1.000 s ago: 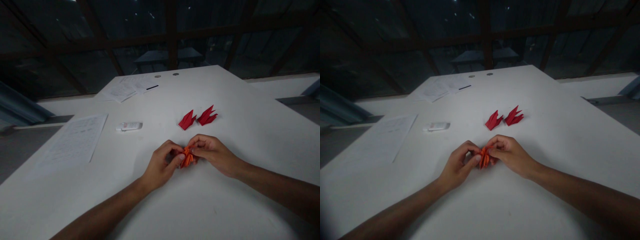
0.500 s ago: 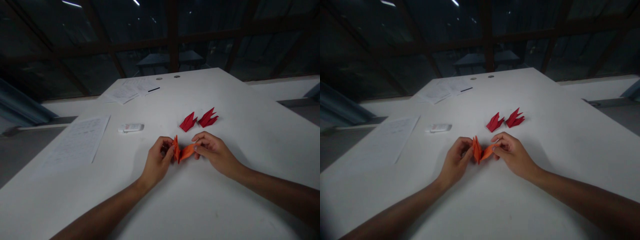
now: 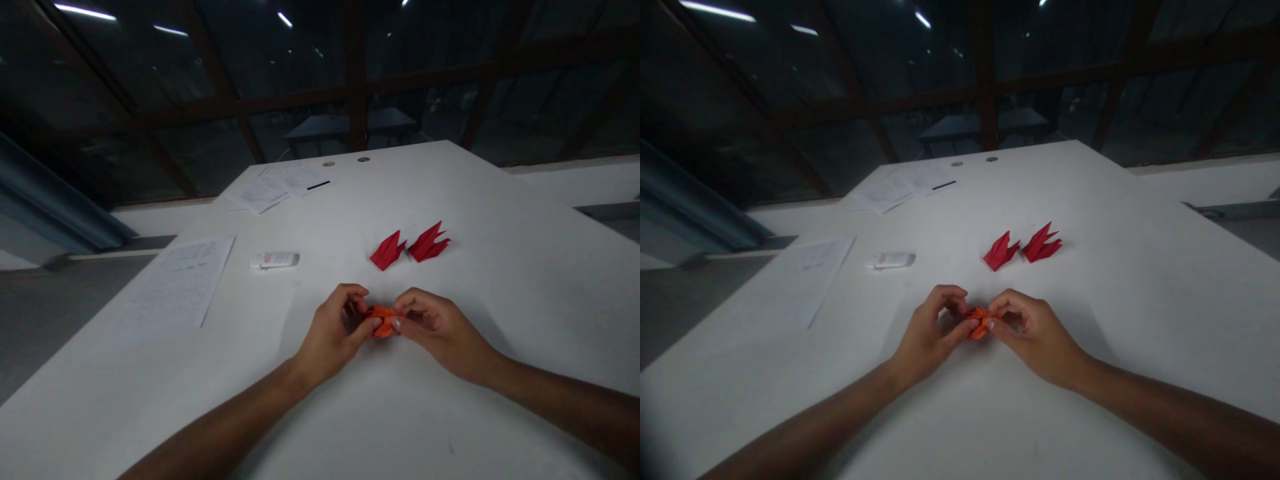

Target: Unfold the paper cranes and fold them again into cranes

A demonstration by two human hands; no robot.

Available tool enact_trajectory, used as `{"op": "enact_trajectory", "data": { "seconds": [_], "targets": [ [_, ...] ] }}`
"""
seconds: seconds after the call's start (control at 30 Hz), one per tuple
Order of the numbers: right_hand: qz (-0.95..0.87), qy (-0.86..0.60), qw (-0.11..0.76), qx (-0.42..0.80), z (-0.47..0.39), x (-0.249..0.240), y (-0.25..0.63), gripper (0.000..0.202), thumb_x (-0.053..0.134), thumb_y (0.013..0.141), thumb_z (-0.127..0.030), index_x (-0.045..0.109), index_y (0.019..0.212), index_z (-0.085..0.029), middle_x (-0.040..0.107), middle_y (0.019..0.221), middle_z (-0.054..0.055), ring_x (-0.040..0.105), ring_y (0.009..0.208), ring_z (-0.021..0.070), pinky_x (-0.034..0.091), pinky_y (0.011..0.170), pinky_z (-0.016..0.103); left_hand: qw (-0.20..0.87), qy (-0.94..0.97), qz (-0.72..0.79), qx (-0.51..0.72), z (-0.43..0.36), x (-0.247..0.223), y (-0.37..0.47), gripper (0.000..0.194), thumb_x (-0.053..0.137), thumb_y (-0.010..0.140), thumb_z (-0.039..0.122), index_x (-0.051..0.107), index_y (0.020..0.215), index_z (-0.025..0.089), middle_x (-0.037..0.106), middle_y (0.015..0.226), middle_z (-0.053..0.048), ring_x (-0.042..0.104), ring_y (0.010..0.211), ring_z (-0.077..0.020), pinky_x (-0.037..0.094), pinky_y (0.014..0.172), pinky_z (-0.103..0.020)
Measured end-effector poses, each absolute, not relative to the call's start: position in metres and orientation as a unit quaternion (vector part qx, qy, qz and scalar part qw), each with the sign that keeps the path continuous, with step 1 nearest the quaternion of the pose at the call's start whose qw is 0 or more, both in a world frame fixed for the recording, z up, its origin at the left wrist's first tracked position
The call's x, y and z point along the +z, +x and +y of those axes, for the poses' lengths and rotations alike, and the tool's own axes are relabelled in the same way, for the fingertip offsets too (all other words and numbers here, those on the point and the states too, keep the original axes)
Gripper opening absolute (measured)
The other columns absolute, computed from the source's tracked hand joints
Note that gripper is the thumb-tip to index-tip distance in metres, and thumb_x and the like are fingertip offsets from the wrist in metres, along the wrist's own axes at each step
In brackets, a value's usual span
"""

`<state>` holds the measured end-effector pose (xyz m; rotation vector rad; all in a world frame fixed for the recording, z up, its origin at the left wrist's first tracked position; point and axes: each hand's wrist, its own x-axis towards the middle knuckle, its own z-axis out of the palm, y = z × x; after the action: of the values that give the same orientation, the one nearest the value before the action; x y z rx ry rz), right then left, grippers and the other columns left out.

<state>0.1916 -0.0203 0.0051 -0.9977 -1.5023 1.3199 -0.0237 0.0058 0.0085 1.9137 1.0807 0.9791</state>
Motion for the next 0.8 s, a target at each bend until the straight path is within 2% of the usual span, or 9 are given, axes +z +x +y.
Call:
{"op": "enact_trajectory", "data": {
  "seconds": [0.23,0.5,0.8],
  "targets": [
    [-0.599,-0.413,0.445,0.522,-0.017,0.001,0.194,0.009,0.067,0.094,-0.027,0.061,0.089,-0.022,0.065,0.082,-0.001,0.061,0.077,0.0146,0.047,0.072,0.028,0.31,0.731,0.437,0.423,0.018,0.003,-0.031,0.025,0.065,0.091,0.019,0.056,0.114,0.022,0.063,0.085,0.002,0.06,0.077,-0.013,0.049,0.076,-0.027],
    [-0.565,-0.415,0.449,0.553,-0.014,-0.007,0.192,0.008,0.066,0.094,-0.028,0.06,0.093,-0.023,0.06,0.077,-0.003,0.056,0.069,0.013,0.044,0.064,0.027,0.44,0.592,0.434,0.518,0.033,0.008,-0.033,0.029,0.065,0.087,0.018,0.051,0.113,0.021,0.058,0.086,0.002,0.058,0.069,-0.0108,0.049,0.065,-0.023],
    [-0.571,-0.426,0.447,0.541,-0.015,-0.01,0.194,0.007,0.066,0.095,-0.029,0.063,0.098,-0.023,0.059,0.08,-0.003,0.056,0.068,0.013,0.045,0.063,0.028,0.461,0.535,0.441,0.554,0.04,0.0,-0.035,0.035,0.07,0.087,0.029,0.051,0.115,0.02,0.061,0.083,0.003,0.063,0.075,-0.014,0.052,0.074,-0.029]
  ]
}}
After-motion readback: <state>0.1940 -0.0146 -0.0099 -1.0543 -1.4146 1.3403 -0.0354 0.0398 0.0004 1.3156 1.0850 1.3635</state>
